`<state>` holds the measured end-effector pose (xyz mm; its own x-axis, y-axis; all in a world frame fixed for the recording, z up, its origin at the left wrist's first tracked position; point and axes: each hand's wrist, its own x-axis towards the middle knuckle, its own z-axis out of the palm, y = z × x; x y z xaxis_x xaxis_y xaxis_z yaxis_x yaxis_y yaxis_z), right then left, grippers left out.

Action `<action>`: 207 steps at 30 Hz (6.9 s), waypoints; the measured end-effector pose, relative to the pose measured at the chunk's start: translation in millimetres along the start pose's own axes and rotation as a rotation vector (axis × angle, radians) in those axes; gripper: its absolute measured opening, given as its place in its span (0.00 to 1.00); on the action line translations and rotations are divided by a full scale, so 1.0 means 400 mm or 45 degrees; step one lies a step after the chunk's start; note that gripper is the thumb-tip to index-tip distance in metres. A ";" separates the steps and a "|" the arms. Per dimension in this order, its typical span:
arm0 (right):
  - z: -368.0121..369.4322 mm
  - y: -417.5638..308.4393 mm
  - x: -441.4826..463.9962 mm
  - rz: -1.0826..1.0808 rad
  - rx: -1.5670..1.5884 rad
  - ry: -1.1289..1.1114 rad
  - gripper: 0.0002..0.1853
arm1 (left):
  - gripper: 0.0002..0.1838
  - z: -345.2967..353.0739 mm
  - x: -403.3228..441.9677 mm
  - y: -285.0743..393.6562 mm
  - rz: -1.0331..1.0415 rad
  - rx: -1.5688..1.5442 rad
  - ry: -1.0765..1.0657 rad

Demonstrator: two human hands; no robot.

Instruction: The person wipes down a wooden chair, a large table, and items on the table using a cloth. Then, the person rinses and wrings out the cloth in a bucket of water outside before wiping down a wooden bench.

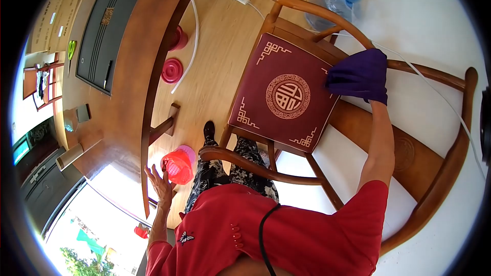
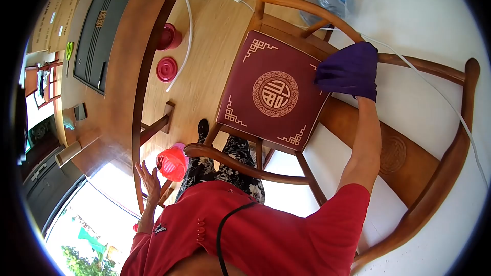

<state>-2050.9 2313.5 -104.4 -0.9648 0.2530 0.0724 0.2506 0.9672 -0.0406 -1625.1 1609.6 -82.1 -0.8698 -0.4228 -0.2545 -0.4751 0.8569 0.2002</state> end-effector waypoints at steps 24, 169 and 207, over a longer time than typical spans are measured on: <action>-0.033 -0.927 0.143 -0.384 0.287 0.218 0.06 | 0.29 0.027 -0.005 0.077 -0.263 -0.391 -0.278; 0.222 -0.228 -0.568 0.523 1.343 -0.629 0.15 | 0.50 0.657 0.444 0.762 0.932 -0.003 -0.303; 0.409 -0.504 -0.101 0.002 -0.028 -0.060 0.31 | 0.18 0.528 0.463 0.513 0.367 -0.565 -0.617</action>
<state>-2075.8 2105.1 -262.2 -0.9670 0.2537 0.0254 0.2533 0.9672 -0.0184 -1855.5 1769.6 -287.9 -0.8605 0.0692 -0.5047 -0.3345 0.6704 0.6623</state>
